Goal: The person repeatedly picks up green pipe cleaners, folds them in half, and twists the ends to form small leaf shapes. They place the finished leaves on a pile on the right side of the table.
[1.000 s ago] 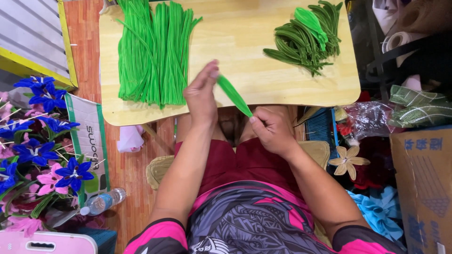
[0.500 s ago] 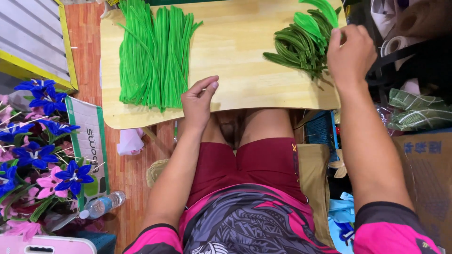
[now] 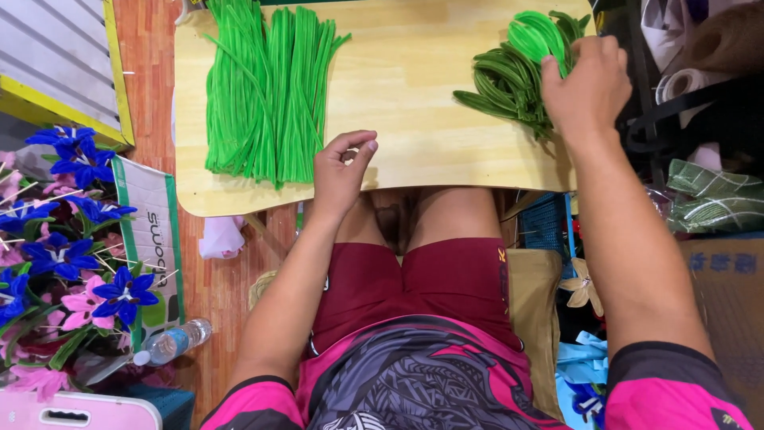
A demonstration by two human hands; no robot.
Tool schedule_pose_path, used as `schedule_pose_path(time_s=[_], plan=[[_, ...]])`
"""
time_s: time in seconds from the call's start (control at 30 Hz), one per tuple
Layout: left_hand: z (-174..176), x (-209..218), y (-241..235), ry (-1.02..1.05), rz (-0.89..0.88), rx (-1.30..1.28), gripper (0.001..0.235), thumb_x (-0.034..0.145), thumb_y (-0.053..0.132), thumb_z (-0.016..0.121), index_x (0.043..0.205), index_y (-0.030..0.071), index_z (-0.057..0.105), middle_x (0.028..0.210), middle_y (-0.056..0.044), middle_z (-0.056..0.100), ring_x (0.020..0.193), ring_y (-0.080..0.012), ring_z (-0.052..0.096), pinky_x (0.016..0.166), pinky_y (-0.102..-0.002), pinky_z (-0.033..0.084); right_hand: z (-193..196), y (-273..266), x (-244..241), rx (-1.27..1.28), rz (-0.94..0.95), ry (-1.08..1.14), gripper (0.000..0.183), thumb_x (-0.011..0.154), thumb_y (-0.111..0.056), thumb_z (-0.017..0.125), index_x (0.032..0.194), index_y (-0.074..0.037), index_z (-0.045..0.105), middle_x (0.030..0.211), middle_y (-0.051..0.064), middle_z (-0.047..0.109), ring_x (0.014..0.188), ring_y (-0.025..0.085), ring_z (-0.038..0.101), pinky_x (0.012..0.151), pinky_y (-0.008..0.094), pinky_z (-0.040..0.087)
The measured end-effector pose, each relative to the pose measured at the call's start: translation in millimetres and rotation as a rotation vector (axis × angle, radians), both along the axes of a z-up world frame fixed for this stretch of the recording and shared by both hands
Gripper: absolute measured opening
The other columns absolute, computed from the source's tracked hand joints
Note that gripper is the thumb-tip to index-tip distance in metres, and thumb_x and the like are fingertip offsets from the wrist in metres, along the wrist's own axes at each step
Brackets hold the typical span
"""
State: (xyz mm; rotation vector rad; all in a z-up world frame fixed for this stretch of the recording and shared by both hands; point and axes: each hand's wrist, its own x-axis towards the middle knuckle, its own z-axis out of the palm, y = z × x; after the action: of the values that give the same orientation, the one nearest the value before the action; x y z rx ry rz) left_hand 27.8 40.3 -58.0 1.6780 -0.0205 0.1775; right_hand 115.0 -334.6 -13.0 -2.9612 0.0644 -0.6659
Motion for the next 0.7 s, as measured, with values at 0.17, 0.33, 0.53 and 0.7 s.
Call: schedule_pose_path(time_s=[0.17,0.33,0.53,0.7], plan=[[-14,15,12,-0.106,0.087,0.009,0.016,0.098,0.02,0.07,0.111,0.013,0.076,0.113,-0.003,0.076,0.108,-0.0138,0.069,0.089,-0.027,0.056,13,105,-21,0.165,0.187,0.183,0.027,0.104,-0.031,0.066,0.115,-0.006,0.067,0.109,0.011,0.065,0.096,0.029,0.063,0.073,0.047,0.049],[-20,27,32,-0.146,0.184,-0.008,0.013,0.098,0.01,0.072,0.109,0.012,0.077,0.12,-0.009,0.071,0.114,-0.0216,0.067,0.099,-0.036,0.054,-27,200,-31,0.414,0.489,0.439,0.025,0.093,-0.029,0.071,0.112,-0.013,0.073,0.095,0.011,0.076,0.09,0.037,0.074,0.077,0.051,0.058],[-55,45,62,-0.173,0.381,-0.185,0.024,0.105,0.011,0.062,0.128,0.006,0.064,0.123,-0.007,0.06,0.109,-0.0129,0.056,0.103,-0.034,0.048,-81,284,-10,0.885,0.583,0.563,0.03,0.089,-0.026,0.076,0.112,-0.009,0.071,0.099,0.015,0.078,0.08,0.028,0.079,0.069,0.038,0.062],[-67,43,70,0.023,0.311,-0.184,0.03,0.107,0.026,0.058,0.13,0.007,0.063,0.119,-0.019,0.07,0.12,-0.0285,0.064,0.103,-0.045,0.047,-106,312,1,0.704,0.482,0.646,0.031,0.09,-0.033,0.069,0.116,-0.015,0.069,0.099,0.004,0.079,0.091,0.024,0.077,0.08,0.043,0.062]])
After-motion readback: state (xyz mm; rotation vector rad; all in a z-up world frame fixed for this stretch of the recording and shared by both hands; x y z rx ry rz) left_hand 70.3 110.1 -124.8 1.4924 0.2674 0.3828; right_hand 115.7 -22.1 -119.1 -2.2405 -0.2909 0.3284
